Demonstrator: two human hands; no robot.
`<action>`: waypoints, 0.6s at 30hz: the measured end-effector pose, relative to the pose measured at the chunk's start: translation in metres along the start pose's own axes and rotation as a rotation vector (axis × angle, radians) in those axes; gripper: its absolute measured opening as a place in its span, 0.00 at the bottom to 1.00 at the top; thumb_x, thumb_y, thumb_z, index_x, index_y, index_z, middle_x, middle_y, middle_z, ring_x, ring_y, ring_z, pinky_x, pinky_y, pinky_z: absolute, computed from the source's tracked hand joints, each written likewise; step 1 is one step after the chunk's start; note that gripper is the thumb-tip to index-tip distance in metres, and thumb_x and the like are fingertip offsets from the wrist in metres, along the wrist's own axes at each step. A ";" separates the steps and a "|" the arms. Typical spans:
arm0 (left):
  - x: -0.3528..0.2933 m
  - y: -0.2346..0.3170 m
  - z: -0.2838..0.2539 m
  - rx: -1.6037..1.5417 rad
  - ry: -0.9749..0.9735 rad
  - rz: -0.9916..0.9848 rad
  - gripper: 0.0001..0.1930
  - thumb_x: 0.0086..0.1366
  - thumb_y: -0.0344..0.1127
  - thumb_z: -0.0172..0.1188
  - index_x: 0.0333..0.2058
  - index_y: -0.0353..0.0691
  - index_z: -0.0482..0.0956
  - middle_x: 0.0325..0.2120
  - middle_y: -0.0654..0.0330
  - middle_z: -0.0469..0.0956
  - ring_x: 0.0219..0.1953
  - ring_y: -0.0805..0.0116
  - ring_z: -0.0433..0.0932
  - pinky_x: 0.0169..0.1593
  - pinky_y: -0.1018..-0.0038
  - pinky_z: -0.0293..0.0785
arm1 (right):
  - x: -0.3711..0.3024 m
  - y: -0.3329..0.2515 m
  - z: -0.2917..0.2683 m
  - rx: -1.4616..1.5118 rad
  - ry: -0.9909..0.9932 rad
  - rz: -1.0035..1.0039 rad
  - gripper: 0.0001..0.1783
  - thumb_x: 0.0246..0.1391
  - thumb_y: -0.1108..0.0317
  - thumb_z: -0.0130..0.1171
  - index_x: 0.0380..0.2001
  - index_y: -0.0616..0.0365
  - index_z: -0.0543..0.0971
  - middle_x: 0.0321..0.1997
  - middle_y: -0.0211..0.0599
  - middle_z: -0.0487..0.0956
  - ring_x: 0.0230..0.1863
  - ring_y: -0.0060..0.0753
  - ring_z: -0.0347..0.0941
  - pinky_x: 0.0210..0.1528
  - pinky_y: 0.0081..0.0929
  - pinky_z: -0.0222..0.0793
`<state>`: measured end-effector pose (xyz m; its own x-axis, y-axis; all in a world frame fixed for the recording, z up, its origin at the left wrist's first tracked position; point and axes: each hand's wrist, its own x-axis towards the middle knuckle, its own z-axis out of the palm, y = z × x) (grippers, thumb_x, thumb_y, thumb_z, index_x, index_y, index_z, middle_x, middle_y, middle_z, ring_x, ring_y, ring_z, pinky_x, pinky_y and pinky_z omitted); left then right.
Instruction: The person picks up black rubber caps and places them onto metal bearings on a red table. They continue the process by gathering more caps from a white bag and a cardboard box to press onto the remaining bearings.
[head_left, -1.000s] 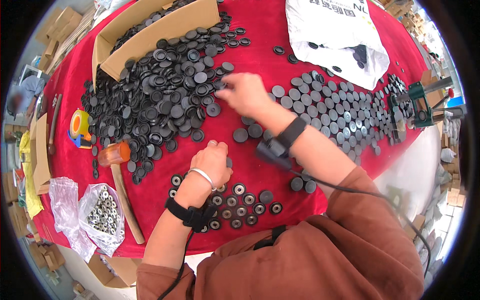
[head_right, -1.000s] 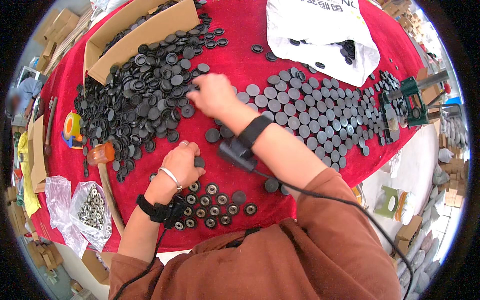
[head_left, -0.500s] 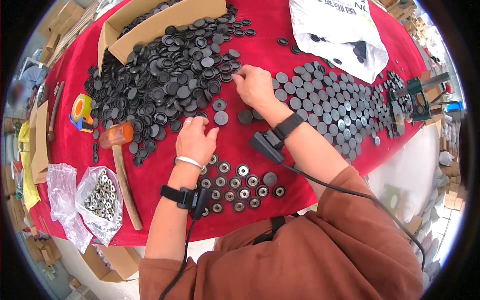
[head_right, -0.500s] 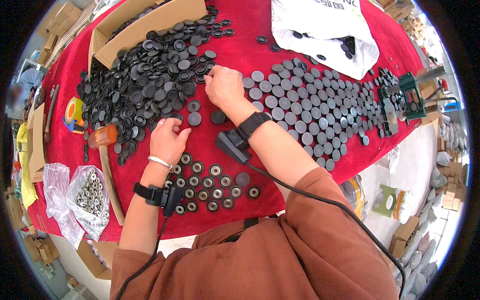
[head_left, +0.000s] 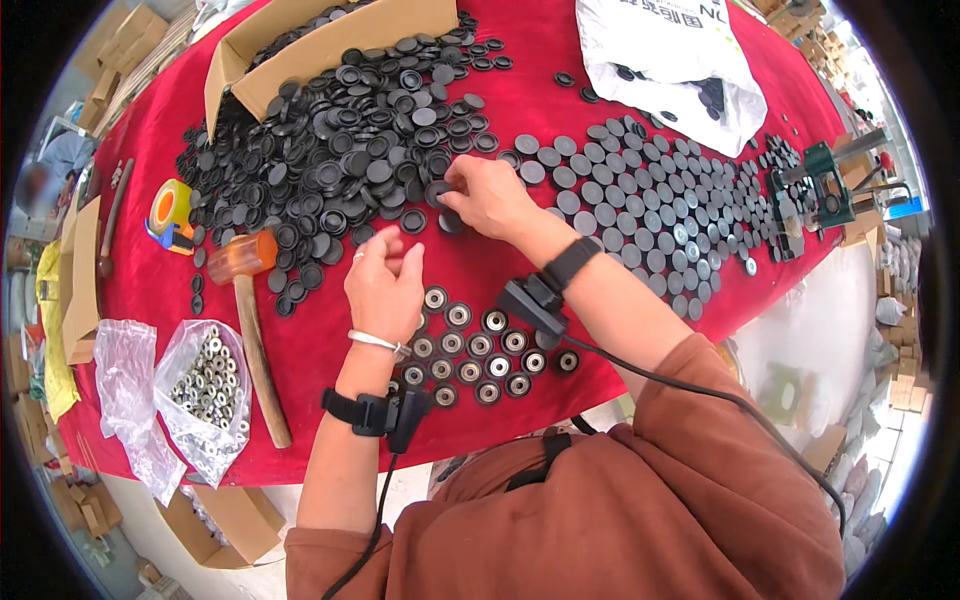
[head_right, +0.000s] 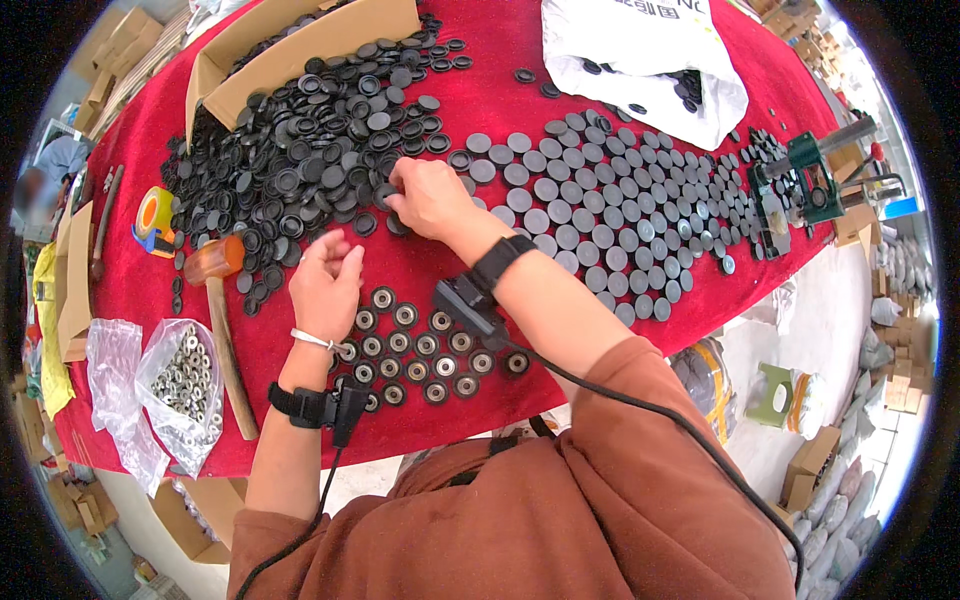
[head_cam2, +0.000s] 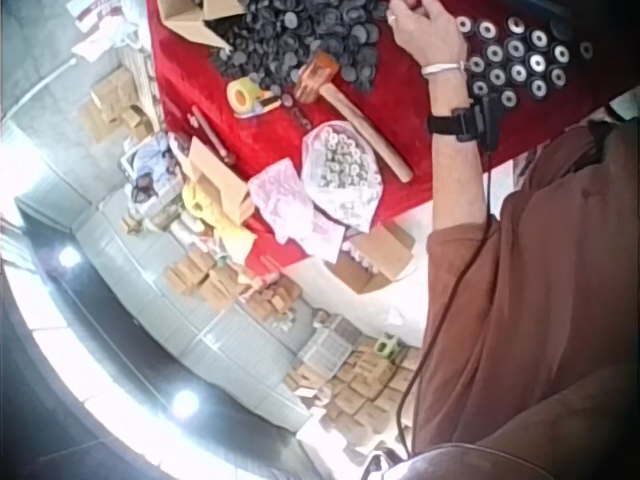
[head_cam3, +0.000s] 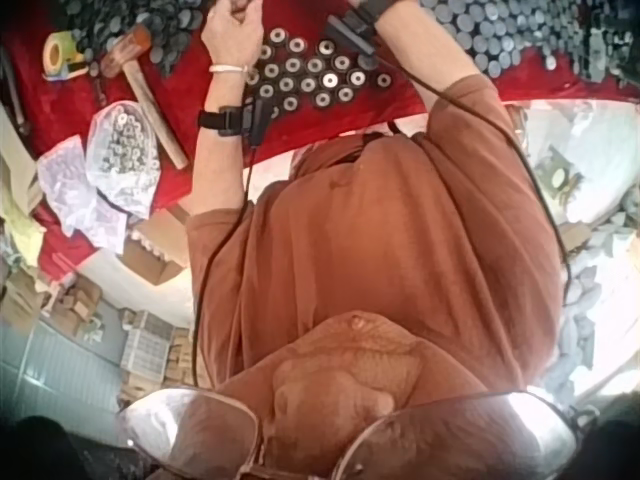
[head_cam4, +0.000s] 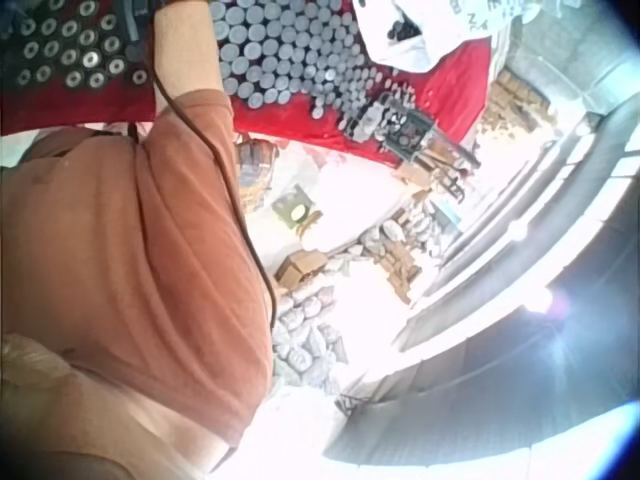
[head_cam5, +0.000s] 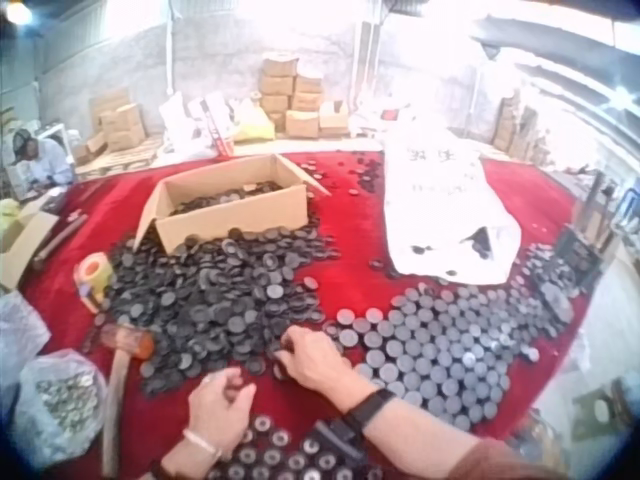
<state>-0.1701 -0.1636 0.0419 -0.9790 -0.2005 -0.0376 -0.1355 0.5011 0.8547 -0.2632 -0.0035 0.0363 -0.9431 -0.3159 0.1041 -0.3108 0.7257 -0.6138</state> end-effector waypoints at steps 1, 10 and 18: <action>0.001 0.004 -0.001 0.003 0.004 -0.003 0.15 0.59 0.28 0.58 0.45 0.31 0.72 0.36 0.54 0.76 0.32 0.72 0.78 0.34 0.77 0.77 | -0.006 -0.008 -0.005 0.202 0.000 -0.030 0.08 0.44 0.68 0.61 0.25 0.61 0.76 0.26 0.45 0.78 0.31 0.45 0.77 0.35 0.35 0.72; 0.005 -0.005 -0.008 -0.335 0.014 -0.105 0.16 0.58 0.21 0.55 0.46 0.29 0.70 0.40 0.53 0.72 0.33 0.68 0.78 0.34 0.76 0.80 | -0.059 -0.013 -0.013 0.203 0.236 -0.036 0.07 0.44 0.69 0.61 0.28 0.59 0.78 0.23 0.42 0.77 0.27 0.44 0.75 0.31 0.36 0.71; -0.014 -0.019 -0.027 -0.247 -0.065 -0.137 0.11 0.60 0.24 0.53 0.43 0.29 0.73 0.33 0.57 0.76 0.31 0.73 0.78 0.33 0.81 0.77 | -0.027 -0.032 0.026 -0.188 0.103 -0.085 0.14 0.40 0.59 0.65 0.30 0.55 0.79 0.36 0.42 0.72 0.41 0.44 0.70 0.41 0.37 0.69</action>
<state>-0.1499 -0.1934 0.0406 -0.9629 -0.1936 -0.1879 -0.2338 0.2515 0.9392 -0.2247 -0.0339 0.0328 -0.9167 -0.3236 0.2346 -0.3972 0.8031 -0.4441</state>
